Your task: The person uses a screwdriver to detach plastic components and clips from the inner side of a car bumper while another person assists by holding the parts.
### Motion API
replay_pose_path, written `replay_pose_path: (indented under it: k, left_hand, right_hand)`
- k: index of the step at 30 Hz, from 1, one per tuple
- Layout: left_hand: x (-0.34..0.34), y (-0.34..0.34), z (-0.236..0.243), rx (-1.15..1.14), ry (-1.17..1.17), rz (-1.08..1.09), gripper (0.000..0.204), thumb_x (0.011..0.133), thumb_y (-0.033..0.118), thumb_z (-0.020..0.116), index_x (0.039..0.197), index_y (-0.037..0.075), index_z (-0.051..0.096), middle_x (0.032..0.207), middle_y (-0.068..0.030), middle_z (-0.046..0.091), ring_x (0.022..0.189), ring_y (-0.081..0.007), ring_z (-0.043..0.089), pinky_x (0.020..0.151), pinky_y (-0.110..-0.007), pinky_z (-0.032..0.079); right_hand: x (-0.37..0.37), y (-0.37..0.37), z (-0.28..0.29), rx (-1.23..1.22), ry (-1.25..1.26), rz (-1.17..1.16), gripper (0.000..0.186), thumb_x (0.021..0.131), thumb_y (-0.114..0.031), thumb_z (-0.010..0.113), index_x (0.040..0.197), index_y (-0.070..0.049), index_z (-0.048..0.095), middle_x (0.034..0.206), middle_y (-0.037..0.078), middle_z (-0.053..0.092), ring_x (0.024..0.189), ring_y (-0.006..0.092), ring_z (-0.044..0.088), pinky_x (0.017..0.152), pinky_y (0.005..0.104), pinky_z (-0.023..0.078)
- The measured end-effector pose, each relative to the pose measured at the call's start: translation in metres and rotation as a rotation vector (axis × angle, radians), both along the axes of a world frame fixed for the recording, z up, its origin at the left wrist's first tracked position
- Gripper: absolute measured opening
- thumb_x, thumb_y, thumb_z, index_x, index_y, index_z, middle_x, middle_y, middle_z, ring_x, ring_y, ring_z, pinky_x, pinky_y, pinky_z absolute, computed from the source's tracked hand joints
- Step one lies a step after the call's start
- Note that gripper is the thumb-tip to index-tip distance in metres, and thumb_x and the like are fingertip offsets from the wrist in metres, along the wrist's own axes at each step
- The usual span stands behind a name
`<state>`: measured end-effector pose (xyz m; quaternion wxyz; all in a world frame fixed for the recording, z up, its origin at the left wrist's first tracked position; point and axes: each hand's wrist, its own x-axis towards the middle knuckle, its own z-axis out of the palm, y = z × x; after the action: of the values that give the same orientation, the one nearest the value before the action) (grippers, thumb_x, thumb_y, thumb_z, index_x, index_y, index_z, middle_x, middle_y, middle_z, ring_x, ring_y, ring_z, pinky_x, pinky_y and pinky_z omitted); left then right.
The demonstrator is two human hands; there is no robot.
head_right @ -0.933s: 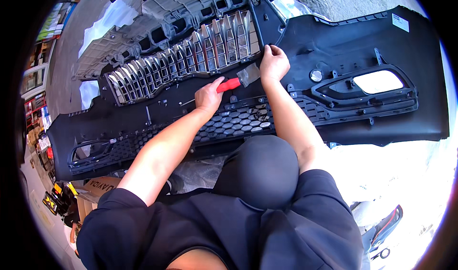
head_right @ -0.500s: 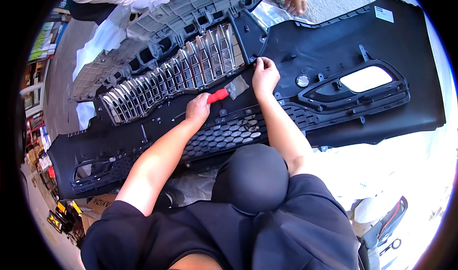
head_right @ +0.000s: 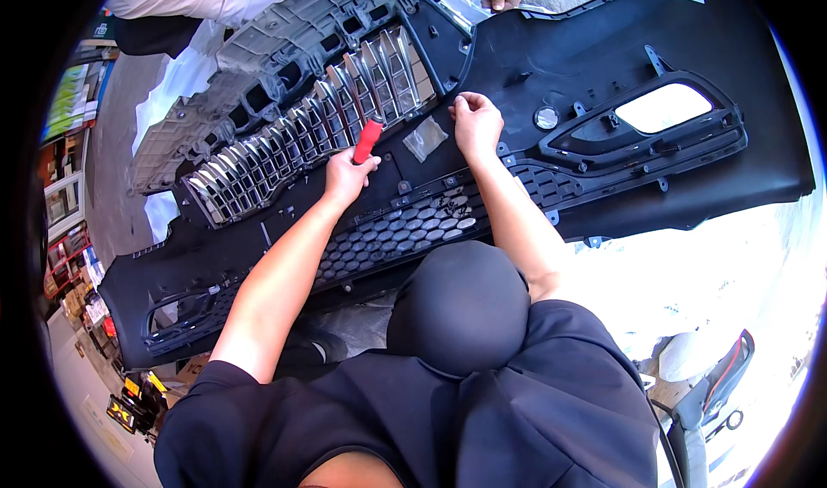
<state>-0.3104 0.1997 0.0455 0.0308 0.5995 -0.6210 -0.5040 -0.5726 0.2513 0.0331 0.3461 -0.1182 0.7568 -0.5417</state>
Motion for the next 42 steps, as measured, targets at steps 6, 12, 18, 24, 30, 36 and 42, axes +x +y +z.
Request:
replay_pose_path:
  k: [6,12,18,24,30,36,42]
  left_hand:
    - [0.005,-0.003,-0.01,0.16,0.16,0.056,0.013,0.095,0.012,0.074,0.099,0.0,0.071,0.084,-0.0066,0.074,0.057,-0.0106,0.065,0.049,-0.026,0.05]
    - [-0.006,-0.006,0.015,0.252,0.399,0.262,0.019,0.099,0.009,0.067,0.113,-0.004,0.066,0.091,-0.0125,0.074,0.067,-0.0162,0.071,0.056,-0.028,0.057]
    - [-0.037,-0.011,0.064,0.364,0.625,0.376,0.021,0.102,0.012,0.065,0.117,-0.002,0.063,0.099,-0.0128,0.074,0.083,-0.0197,0.074,0.075,-0.031,0.06]
    - [-0.056,-0.008,0.072,0.384,0.663,0.386,0.02,0.102,0.01,0.064,0.118,-0.003,0.064,0.103,-0.0144,0.073,0.09,-0.0229,0.075,0.081,-0.034,0.062]
    - [-0.064,0.006,0.069,0.307,0.675,0.433,0.017,0.101,0.005,0.063,0.116,-0.004,0.064,0.1,-0.0127,0.073,0.087,-0.0232,0.075,0.08,-0.034,0.063]
    - [-0.076,0.013,0.075,0.184,0.607,0.279,0.02,0.101,0.002,0.061,0.119,-0.006,0.064,0.104,-0.0149,0.073,0.089,-0.0232,0.075,0.082,-0.033,0.063]
    - [-0.075,0.014,0.065,0.161,0.667,0.389,0.019,0.101,0.004,0.061,0.117,-0.006,0.063,0.1,-0.0151,0.074,0.081,-0.0214,0.075,0.074,-0.033,0.063]
  right_hand:
    - [-0.002,0.0,0.008,0.027,0.012,0.049,0.019,0.1,-0.011,0.067,0.109,0.004,0.073,0.095,0.01,0.076,0.084,0.0167,0.075,0.076,0.0288,0.062]
    - [0.008,0.007,0.032,-0.14,-0.473,0.36,0.024,0.1,-0.015,0.07,0.115,0.004,0.071,0.104,0.01,0.075,0.093,0.0189,0.074,0.087,0.0316,0.061]
    - [0.045,0.007,0.064,-0.194,-0.339,0.64,0.022,0.096,-0.014,0.075,0.112,0.002,0.075,0.101,0.006,0.076,0.094,0.0101,0.069,0.089,0.0265,0.054]
    - [0.044,0.009,0.051,-0.258,-0.452,0.485,0.018,0.097,-0.011,0.074,0.11,0.001,0.075,0.101,0.005,0.076,0.089,0.0104,0.069,0.085,0.0267,0.056]
    - [0.05,0.016,0.067,-0.156,-0.134,0.511,0.017,0.096,-0.006,0.074,0.109,0.003,0.074,0.098,0.006,0.076,0.086,0.01,0.069,0.079,0.0252,0.057]
    - [0.033,0.016,0.061,-0.098,-0.246,0.49,0.022,0.094,-0.009,0.076,0.112,0.003,0.075,0.097,0.008,0.077,0.082,0.0112,0.07,0.077,0.0271,0.058]
    - [-0.006,-0.006,0.041,-0.131,-0.341,0.152,0.02,0.094,-0.014,0.076,0.109,0.0,0.077,0.09,0.004,0.076,0.076,0.0117,0.069,0.067,0.0274,0.056]
